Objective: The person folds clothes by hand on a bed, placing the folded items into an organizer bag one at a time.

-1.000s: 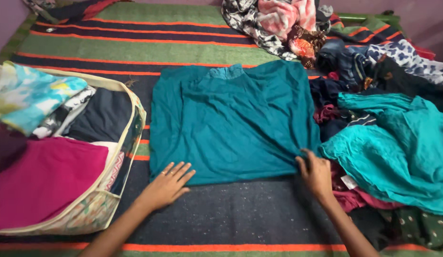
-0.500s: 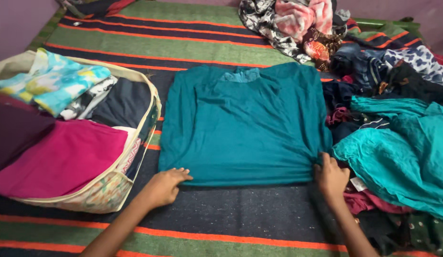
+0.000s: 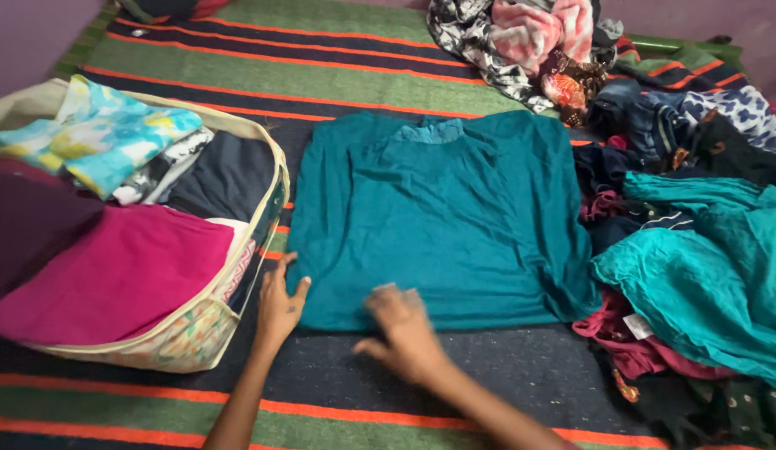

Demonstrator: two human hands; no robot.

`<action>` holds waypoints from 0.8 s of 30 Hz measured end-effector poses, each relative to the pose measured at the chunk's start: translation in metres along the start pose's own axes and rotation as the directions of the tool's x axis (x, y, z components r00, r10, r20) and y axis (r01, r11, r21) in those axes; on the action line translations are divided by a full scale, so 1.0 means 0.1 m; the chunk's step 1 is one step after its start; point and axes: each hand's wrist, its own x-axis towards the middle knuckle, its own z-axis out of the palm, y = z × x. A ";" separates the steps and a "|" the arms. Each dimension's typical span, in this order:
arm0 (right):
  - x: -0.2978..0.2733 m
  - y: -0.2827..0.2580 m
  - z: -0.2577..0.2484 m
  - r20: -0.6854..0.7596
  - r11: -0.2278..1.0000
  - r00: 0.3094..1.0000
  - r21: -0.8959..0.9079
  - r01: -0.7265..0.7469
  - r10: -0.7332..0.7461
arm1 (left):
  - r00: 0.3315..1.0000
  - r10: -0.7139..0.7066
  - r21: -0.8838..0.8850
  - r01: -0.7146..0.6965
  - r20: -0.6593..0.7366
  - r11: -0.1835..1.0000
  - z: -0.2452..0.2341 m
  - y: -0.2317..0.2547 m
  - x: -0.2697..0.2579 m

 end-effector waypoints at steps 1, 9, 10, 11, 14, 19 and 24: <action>0.07 -0.16 0.13 0.040 0.997 0.997 0.058 0.056 -0.058 | 1.000 0.025 -0.061 -0.025 0.009 0.998 -0.01 -0.03 0.01; 0.57 -0.69 0.93 0.058 0.979 0.986 0.124 -0.160 0.154 | 0.905 -0.138 -0.595 0.372 0.402 0.712 -0.02 -0.42 0.11; 0.59 -0.64 0.97 0.057 0.979 0.986 0.127 -0.161 0.154 | 0.864 -0.115 -0.663 0.456 0.490 0.593 0.00 -0.47 0.12; 0.63 -0.57 0.98 -0.028 0.988 0.991 0.083 -0.129 0.131 | 0.864 -0.116 -0.662 0.456 0.490 0.595 0.04 -0.49 0.15; 0.59 -0.44 0.86 -0.123 0.941 0.968 0.290 -0.174 0.217 | 0.765 -0.244 -0.586 0.622 0.596 0.520 0.05 -0.46 0.22; 0.48 -0.43 0.49 -0.065 0.650 0.877 0.698 -0.300 0.475 | 0.792 -0.176 -0.766 0.610 0.585 0.201 0.26 -0.24 0.70; 0.38 -0.36 0.45 -0.070 0.609 0.913 0.765 -0.210 0.402 | 0.880 -0.160 -0.824 0.475 0.447 0.309 0.81 -0.23 1.85</action>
